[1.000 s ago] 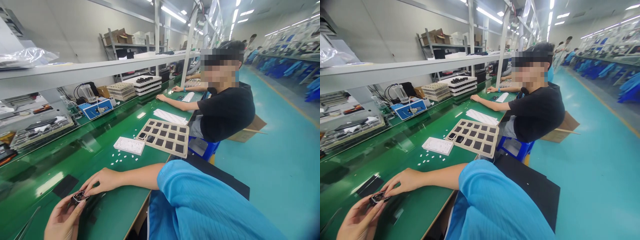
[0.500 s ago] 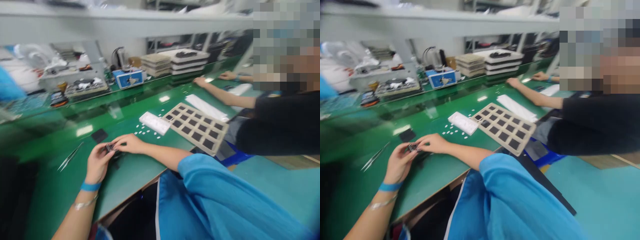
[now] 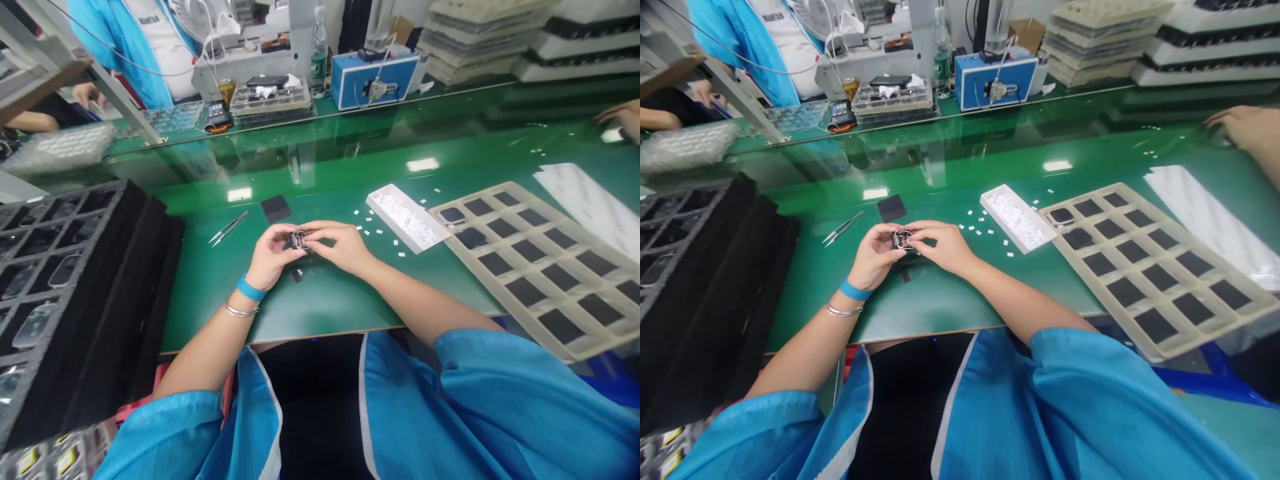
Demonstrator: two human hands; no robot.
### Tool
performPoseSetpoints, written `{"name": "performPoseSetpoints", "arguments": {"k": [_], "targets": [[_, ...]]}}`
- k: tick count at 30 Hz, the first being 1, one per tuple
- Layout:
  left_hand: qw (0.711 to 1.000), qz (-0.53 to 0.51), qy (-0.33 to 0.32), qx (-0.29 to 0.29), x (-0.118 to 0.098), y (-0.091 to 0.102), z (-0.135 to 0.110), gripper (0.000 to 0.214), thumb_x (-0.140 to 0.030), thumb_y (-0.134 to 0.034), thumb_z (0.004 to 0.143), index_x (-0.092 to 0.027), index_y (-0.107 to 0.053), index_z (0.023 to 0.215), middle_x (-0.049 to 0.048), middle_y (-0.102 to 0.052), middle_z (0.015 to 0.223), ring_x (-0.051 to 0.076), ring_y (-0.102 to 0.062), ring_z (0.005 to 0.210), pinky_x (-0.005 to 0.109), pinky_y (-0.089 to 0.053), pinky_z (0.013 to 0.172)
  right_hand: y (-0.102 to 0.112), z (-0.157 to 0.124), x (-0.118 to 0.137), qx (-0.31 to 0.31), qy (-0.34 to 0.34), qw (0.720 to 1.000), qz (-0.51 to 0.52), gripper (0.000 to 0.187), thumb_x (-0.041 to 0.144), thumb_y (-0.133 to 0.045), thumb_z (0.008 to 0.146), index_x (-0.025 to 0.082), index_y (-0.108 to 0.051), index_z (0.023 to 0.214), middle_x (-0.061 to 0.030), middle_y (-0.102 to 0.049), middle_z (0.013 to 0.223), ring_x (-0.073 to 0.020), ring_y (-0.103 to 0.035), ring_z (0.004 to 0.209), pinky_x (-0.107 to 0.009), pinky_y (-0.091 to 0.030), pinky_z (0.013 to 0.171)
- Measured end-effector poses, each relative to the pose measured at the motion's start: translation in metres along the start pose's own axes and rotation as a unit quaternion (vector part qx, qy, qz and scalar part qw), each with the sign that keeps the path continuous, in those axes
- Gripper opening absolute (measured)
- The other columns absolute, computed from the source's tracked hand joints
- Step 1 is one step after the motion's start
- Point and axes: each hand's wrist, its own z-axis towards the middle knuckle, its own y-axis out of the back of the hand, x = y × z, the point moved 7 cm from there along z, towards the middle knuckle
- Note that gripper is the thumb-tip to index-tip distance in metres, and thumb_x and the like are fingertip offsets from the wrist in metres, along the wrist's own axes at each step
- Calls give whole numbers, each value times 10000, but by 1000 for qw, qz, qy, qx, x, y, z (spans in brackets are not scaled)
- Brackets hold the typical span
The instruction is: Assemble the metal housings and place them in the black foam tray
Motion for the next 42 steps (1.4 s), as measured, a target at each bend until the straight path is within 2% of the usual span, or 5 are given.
{"name": "performPoseSetpoints", "arguments": {"k": [18, 27, 33, 39, 42], "targets": [[999, 19, -41, 9, -1, -3, -2, 429, -165, -907, 537, -195, -627, 860, 12, -643, 982, 121, -616, 958, 247, -508, 862, 0, -1, 0, -16, 3, 1000, -18, 105, 196, -639, 832, 206, -743, 819, -46, -736, 1088, -183, -697, 1024, -362, -548, 961], [999, -18, 32, -3, 2, -4, -3, 421, -207, -888, 587, -210, -678, 952, 28, -685, 1021, 145, -646, 963, 269, -513, 899, 3, -1, 6, -44, 41, 995, -81, 113, 175, -602, 799, 207, -711, 803, -43, -745, 1015, -185, -709, 945, -347, -569, 894], [984, -118, 132, -10, 9, -3, -4, 450, -348, -785, 748, -229, -642, 1157, 74, -704, 1122, 206, -681, 1031, 312, -551, 876, 82, 13, -5, -160, -62, 958, -230, 122, 149, -581, 774, 199, -684, 813, -51, -731, 939, -222, -687, 917, -416, -532, 909], [969, -170, 180, 0, 14, -5, -5, 479, -300, -813, 723, -213, -644, 1163, 72, -720, 1071, 201, -701, 979, 298, -567, 846, 169, 2, -57, -162, -354, 825, -410, 141, 105, -545, 769, 128, -675, 720, -167, -695, 853, -315, -658, 931, -510, -469, 916], [972, -159, 174, 14, 13, -7, -5, 516, -213, -838, 676, -216, -639, 1152, 62, -715, 1069, 212, -696, 991, 319, -562, 859, 145, 10, -45, -172, -243, 882, -365, 149, 171, -578, 794, 134, -668, 681, -171, -698, 969, -301, -628, 1034, -495, -439, 983]]}}
